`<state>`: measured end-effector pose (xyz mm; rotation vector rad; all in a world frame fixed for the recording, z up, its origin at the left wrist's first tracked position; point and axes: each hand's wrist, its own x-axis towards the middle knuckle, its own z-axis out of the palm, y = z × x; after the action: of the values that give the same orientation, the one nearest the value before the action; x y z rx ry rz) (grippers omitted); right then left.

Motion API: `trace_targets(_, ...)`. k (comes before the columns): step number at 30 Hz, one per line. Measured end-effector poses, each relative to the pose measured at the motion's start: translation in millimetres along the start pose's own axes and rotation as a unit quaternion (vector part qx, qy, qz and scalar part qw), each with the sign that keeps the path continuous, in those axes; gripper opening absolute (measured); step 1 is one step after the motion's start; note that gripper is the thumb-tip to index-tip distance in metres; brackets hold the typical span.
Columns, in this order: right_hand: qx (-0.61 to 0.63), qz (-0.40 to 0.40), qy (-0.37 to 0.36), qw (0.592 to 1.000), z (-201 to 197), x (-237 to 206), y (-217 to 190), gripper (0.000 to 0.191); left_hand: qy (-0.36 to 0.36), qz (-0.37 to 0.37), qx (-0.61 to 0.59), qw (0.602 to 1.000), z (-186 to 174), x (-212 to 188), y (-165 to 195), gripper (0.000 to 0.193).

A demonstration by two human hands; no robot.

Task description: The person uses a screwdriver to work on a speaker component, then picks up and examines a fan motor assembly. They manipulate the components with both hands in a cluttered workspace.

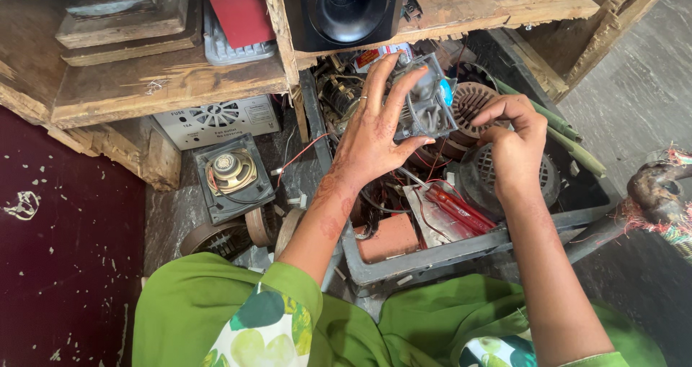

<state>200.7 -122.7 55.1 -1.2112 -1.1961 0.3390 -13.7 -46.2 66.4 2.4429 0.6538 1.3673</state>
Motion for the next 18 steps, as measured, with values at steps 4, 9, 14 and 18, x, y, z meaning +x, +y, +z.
trace_targets(4, -0.018, 0.038, -0.002, 0.999, 2.1, 0.1, -3.2, 0.044, 0.002, 0.005, -0.003, 1.0, -0.1, 0.2, 0.1, 0.101)
trace_targets(9, -0.015, 0.062, -0.036, 0.997, 6.0, 1.0, -8.1, 0.055, 0.004, 0.008, -0.003, 1.0, -0.3, 0.5, 0.5, 0.099)
trace_targets(14, -0.028, 0.063, -0.059, 0.996, 7.2, 0.5, -8.8, 0.058, 0.004, 0.006, -0.006, 1.0, -0.6, 0.5, 1.0, 0.099)
trace_targets(18, -0.04, 0.07, -0.081, 0.993, 8.0, 0.8, -6.1, 0.06, 0.004, 0.011, -0.005, 1.0, -0.3, 0.0, 0.6, 0.099)
